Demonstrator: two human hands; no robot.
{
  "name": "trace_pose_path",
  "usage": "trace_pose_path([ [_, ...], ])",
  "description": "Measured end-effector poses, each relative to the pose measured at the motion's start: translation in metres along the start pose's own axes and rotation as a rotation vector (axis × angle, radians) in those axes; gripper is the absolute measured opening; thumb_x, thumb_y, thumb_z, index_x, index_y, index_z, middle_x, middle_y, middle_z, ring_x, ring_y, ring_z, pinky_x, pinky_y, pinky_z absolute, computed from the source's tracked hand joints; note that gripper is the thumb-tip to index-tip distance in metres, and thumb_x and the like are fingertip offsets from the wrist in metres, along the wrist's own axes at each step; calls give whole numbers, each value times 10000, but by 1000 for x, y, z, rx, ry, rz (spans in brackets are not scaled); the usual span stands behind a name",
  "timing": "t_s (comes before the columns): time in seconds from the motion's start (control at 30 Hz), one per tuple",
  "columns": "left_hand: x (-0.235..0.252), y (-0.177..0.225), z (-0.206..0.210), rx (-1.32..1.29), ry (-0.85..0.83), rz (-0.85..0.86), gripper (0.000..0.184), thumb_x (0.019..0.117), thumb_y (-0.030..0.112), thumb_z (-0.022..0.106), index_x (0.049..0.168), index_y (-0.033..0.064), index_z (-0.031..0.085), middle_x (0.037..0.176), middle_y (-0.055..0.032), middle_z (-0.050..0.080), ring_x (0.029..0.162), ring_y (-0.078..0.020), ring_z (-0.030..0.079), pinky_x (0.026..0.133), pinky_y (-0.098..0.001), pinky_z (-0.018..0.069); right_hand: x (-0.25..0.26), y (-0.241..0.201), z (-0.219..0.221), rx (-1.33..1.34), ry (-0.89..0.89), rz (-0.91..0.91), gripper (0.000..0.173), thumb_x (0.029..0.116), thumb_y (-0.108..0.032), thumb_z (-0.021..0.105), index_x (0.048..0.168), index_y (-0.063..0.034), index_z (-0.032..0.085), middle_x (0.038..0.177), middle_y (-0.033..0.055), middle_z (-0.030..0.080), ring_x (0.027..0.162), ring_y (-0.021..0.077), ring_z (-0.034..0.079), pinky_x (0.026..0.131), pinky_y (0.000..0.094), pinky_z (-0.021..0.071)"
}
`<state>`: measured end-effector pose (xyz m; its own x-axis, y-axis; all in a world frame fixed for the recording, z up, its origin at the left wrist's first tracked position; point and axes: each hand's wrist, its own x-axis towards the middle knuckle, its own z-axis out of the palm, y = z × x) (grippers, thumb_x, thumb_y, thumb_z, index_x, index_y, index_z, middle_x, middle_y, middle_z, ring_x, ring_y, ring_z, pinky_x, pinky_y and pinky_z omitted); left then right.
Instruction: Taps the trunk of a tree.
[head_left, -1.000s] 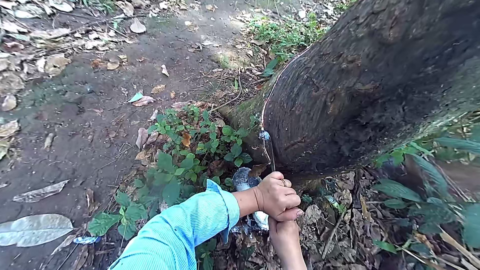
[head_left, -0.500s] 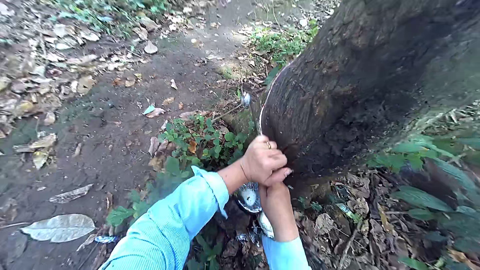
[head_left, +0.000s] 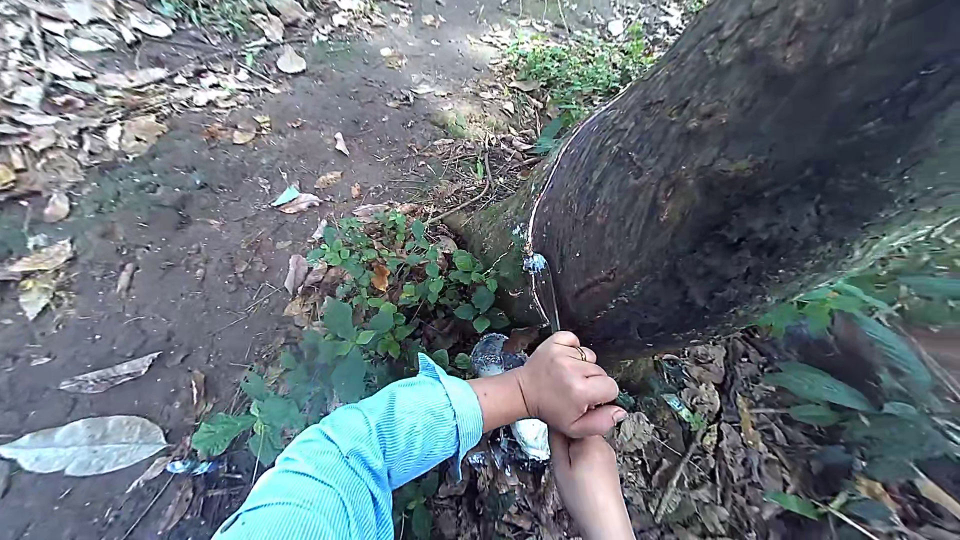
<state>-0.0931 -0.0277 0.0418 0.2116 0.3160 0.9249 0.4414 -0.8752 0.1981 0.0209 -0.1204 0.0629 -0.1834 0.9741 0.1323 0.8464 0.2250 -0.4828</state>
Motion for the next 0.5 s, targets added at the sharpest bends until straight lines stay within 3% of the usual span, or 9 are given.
trace_pose_path([
  [0.17,4,-1,0,-23,21,-19,534,1016,395,351,601,125,551,491,-24,512,487,-191,478,651,-362,371,4,-4,-9,5,-48,8,182,928,-106,581,958,32,696,792,176,715,751,341,727,686,555,571],
  [0.33,10,-4,-6,-89,-2,-19,620,1026,490,292,607,116,557,482,-29,493,482,-195,472,650,-371,369,6,-14,-14,-16,-64,9,216,951,-115,555,1011,33,700,831,186,718,780,352,728,688,544,572],
  [0.5,6,-16,-7,-98,-9,41,653,1022,537,277,603,116,548,477,-35,492,482,-202,473,648,-369,367,11,-13,3,-1,25,-2,230,972,-121,543,1076,16,696,892,180,728,816,346,735,686,543,577],
])
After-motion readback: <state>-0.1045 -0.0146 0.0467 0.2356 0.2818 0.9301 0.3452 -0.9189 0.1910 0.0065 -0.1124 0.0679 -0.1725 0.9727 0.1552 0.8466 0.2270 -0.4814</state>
